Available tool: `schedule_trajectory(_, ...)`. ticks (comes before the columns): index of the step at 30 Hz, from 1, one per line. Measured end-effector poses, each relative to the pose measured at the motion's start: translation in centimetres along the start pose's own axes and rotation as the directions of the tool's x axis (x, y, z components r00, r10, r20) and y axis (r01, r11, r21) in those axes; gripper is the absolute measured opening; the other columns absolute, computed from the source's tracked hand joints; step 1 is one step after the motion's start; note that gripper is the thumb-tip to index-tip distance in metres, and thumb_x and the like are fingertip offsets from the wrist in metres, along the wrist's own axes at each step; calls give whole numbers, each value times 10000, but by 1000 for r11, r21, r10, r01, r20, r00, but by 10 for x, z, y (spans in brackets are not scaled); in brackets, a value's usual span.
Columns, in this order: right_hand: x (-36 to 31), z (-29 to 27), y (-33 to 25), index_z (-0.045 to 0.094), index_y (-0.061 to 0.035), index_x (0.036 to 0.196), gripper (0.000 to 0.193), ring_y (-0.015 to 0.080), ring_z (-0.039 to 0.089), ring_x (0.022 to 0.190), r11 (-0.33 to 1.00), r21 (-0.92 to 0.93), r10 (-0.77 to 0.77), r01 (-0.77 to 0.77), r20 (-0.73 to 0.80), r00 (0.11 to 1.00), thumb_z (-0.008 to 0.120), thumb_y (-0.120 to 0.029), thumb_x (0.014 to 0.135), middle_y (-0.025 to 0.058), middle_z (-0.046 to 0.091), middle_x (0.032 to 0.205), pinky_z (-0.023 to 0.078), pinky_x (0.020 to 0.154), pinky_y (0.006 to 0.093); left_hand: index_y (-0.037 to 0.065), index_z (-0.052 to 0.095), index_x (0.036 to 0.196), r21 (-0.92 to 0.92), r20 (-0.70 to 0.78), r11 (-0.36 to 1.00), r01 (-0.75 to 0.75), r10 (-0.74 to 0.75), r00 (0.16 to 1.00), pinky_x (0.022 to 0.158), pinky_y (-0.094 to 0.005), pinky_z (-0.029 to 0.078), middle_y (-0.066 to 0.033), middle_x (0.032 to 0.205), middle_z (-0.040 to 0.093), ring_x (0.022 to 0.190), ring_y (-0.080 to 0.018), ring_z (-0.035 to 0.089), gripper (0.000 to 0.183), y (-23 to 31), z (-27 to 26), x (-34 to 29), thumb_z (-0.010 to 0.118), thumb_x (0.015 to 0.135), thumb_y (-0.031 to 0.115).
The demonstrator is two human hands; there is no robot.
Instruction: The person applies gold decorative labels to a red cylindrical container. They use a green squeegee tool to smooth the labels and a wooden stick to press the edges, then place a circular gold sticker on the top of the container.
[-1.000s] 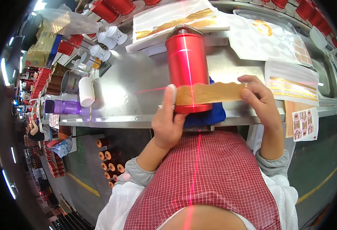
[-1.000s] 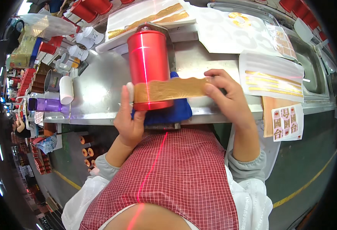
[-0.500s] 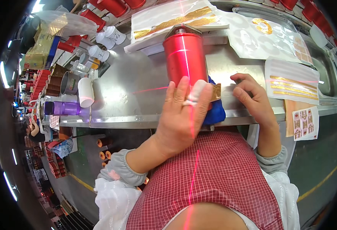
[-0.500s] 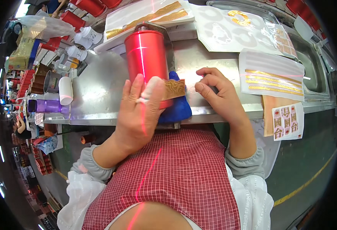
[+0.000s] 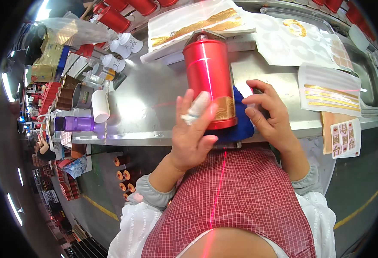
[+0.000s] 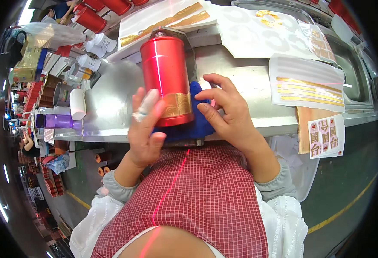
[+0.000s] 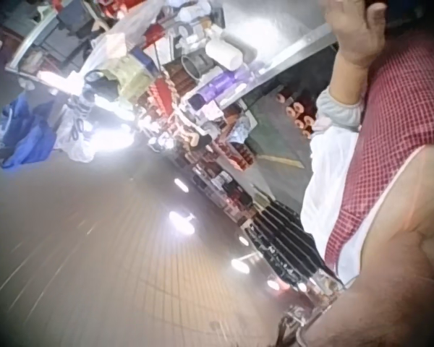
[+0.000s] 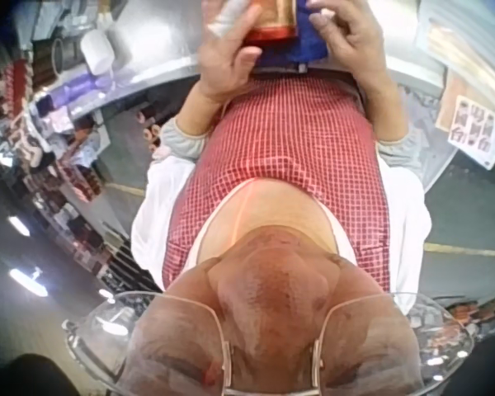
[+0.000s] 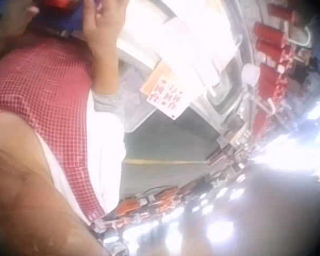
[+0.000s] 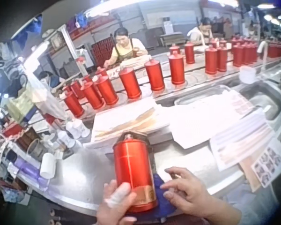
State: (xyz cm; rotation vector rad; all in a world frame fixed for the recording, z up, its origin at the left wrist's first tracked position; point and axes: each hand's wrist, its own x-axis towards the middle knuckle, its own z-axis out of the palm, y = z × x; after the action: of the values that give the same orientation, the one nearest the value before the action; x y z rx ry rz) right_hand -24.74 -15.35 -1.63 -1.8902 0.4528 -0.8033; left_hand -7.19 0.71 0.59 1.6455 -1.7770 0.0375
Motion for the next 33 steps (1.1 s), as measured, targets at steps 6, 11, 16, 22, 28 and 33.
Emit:
schedule_trajectory(6,14,16,-11,638,-43,871,180,357,499,1157,999,-9,-45,45,32,998,702,-208,838,225,495,1241,418,949,417,-46,444,1374,-312,-167,933,182,-242,956,1133,-428,242,-251,1487,346,1405,-370,301,510,-11,13,9,504,988,281)
schedule_trajectory(11,20,29,-23,607,-45,805,259,387,463,1190,998,32,-63,62,5,998,748,-261,791,228,482,1202,387,982,460,-38,385,1409,-433,-158,872,229,-324,933,1129,-407,258,-244,1493,332,1397,-342,322,549,-14,20,6,544,970,251)
schedule_trajectory(16,21,29,-24,603,-44,776,250,382,464,1175,997,-32,-63,63,-10,998,767,-232,761,215,487,1190,385,970,464,-45,365,1420,-573,-104,755,318,-452,886,1125,-414,262,-251,1486,339,1393,-358,323,597,-8,25,6,562,961,282)
schedule_trajectory(22,27,34,-27,604,-53,737,192,369,461,1125,980,-175,-105,98,-26,994,750,-175,765,189,492,1196,380,952,456,-64,347,1429,-44,-180,994,102,-108,978,1115,-538,229,-299,1472,328,1367,-485,301,719,-3,25,-7,619,913,357)
schedule_trajectory(28,27,36,-26,599,-49,718,172,357,467,1102,995,-72,-71,69,-29,997,735,-140,771,168,503,1185,385,944,446,-68,368,1418,93,-175,991,91,-74,982,1105,-589,218,-312,1457,341,1343,-506,330,746,-2,29,-9,636,885,380)
schedule_trajectory(33,27,33,-23,593,-43,719,170,333,481,1096,996,-45,-75,74,-24,997,725,-134,777,159,518,1170,392,937,425,-79,367,1413,89,-166,992,85,-69,984,1109,-571,235,-329,1448,341,1338,-504,341,750,-2,29,-8,630,886,385)
